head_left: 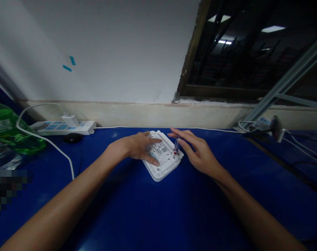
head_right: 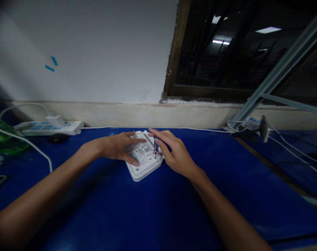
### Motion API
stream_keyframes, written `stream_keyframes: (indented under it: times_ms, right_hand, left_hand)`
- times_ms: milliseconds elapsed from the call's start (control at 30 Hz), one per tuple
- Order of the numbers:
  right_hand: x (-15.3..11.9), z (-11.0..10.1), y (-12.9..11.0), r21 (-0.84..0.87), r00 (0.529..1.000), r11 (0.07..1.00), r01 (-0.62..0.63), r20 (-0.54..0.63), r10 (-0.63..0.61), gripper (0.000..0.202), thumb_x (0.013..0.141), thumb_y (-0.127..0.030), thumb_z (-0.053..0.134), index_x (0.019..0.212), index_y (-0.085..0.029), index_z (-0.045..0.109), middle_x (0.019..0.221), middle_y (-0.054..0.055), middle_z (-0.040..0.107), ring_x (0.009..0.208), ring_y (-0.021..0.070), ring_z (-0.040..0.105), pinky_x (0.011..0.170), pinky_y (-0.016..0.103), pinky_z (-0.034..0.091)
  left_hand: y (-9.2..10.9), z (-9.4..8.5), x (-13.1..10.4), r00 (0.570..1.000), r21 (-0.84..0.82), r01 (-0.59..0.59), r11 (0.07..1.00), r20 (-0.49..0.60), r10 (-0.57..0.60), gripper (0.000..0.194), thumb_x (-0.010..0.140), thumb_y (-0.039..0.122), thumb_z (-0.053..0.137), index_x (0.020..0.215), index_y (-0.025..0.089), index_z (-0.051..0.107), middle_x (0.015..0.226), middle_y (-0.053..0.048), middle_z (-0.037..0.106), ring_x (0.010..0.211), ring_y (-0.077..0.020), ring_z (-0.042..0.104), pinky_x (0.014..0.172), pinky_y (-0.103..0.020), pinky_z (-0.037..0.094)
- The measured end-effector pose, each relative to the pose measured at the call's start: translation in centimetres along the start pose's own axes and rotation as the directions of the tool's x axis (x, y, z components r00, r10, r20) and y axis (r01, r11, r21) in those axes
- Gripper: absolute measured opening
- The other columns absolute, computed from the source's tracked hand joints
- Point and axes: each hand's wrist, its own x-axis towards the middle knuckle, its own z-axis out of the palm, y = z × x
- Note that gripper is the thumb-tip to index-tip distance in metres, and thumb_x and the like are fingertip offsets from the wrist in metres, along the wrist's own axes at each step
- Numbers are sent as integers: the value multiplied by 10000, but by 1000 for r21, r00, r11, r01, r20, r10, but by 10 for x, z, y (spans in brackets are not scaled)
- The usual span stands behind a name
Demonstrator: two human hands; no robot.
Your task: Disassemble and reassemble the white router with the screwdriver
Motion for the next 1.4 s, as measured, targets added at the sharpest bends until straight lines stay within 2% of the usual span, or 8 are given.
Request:
stream_keyframes:
  times_ms: [200,433,667,733,900,1167,1333,1400]
  right_hand:
    - [-1,0,-1,-68,996,997,28,-84,-34,187,904,-256,680,1084,-245,732,926,50,707,840,203,611,740,363,493]
    - [1,-4,-4,28,999,1000,3,45,-4,441,1004,-163,464,1423,-288,527,1286,57,664,1169,220,580,992,436,458]
    - [1,-4,-1,-61,997,998,34,-73,-39,179,887,-271,706,1059,-237,741,881,44,693,809,195,599,725,355,482]
    - [2,-6,-1,-101,998,995,15,-65,-22,220,895,-291,697,1104,-233,734,885,53,680,822,202,595,722,356,481]
    - [1,-8,1,-11,999,1000,-23,28,23,406,1010,-210,484,1405,-281,542,1235,60,687,1139,226,595,987,446,451]
    - [2,-9,3,-121,994,991,48,-87,-59,187,892,-277,701,1075,-257,734,940,42,743,838,214,630,784,393,492]
    - [2,-12,-1,-61,999,998,-6,48,9,429,992,-215,518,1417,-274,534,1265,67,679,1147,233,599,987,443,463]
    - [2,-11,-1,-20,998,1000,-12,57,13,440,996,-194,499,1427,-281,521,1270,56,681,1160,223,599,993,433,468]
  left_hand:
    - [-1,0,-1,1000,-5,-8,1000,-3,8,1032,690,725,723,1550,399,254,1647,-93,168,1461,-420,247,1161,-537,271]
    - [-2,1,1,1000,-7,-24,1000,-12,24,1045,691,773,688,1555,378,254,1649,-91,165,1447,-421,280,1161,-529,275]
    - [-3,2,1,1000,-15,-10,1000,-9,10,1046,680,769,702,1550,404,251,1649,-84,169,1456,-427,251,1161,-559,263]
    - [-3,1,1,1000,-13,-6,1000,-7,6,1043,681,777,694,1549,406,251,1649,-83,167,1455,-431,251,1158,-566,266]
    - [-4,2,1,1000,-17,-16,1000,-8,16,1046,681,794,679,1551,396,255,1648,-88,171,1459,-417,252,1169,-543,255]
    - [-4,2,2,1000,-22,-15,1000,-13,14,1035,678,751,714,1545,406,266,1651,-83,157,1464,-425,231,1163,-560,254]
    - [-2,2,1,1000,-11,-5,1000,-12,5,1044,679,736,722,1550,393,259,1649,-87,168,1459,-413,257,1170,-535,256]
    - [-2,2,1,1000,-15,-9,1000,-12,9,1046,674,742,722,1548,394,264,1647,-87,176,1461,-410,253,1170,-532,257]
